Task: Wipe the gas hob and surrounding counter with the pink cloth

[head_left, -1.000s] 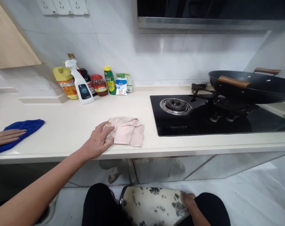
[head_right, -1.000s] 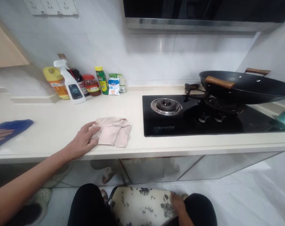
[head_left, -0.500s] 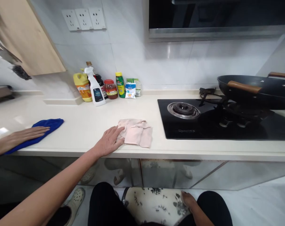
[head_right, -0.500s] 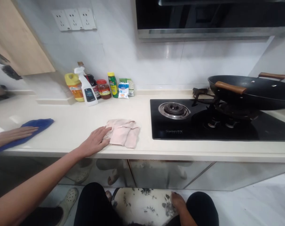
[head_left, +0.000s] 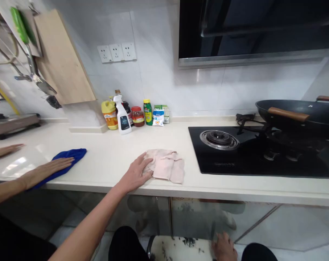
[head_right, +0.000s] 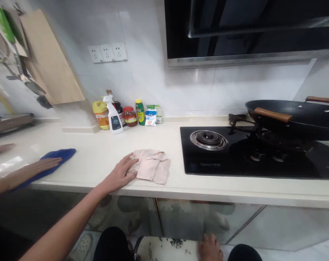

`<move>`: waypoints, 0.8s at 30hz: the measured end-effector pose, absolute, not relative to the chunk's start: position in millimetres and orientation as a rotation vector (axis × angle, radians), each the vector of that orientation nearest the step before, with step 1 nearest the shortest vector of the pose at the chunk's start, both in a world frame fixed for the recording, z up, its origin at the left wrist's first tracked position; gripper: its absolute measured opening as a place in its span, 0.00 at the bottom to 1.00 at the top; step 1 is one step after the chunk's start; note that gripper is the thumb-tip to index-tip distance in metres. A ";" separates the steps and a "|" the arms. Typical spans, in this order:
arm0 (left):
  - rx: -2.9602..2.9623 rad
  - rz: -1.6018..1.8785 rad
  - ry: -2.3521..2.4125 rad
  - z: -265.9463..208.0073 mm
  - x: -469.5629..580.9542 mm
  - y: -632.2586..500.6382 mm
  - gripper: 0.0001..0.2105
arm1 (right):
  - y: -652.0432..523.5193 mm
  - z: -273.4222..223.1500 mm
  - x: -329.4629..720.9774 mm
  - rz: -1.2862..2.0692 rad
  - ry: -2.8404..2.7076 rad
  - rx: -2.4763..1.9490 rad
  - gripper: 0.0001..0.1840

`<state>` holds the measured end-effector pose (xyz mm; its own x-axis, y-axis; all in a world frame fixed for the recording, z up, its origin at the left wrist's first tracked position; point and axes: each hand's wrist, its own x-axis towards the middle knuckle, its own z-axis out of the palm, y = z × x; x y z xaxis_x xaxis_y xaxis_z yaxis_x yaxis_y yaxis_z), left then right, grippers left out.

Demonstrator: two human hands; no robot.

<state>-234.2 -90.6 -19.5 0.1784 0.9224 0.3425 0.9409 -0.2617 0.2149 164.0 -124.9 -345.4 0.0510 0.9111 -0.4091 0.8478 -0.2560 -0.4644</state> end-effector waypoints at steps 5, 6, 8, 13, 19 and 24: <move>-2.397 -0.664 -1.849 -21.3 -234.3 -91.5 0.23 | -133.9 -239.6 127.4 1.316 -2.188 -1.615 0.17; -2.400 -0.675 -1.845 -22.2 -234.7 -91.2 0.22 | -133.9 -202.3 122.4 1.463 -2.276 -1.289 0.19; -2.408 -0.703 -1.835 -23.8 -235.8 -90.5 0.19 | -127.5 -120.1 110.2 1.574 -2.272 -0.899 0.20; -2.385 -0.827 -1.799 -26.1 -238.1 -90.0 0.16 | -63.5 29.2 46.0 0.808 -2.295 -0.496 0.21; -2.063 -1.091 -1.905 -33.8 -243.4 -86.3 0.22 | -5.5 30.9 -43.9 0.455 -2.708 -1.000 0.35; -2.047 -1.292 -2.005 -31.2 -256.2 -79.4 0.27 | -44.5 4.2 -45.8 0.396 -2.759 -0.791 0.29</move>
<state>-256.2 -79.4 -31.2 -0.1518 0.8314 0.5346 0.8304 -0.1861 0.5251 -45.8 -44.5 4.2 -0.8234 0.5451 0.1575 0.4789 0.8165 -0.3223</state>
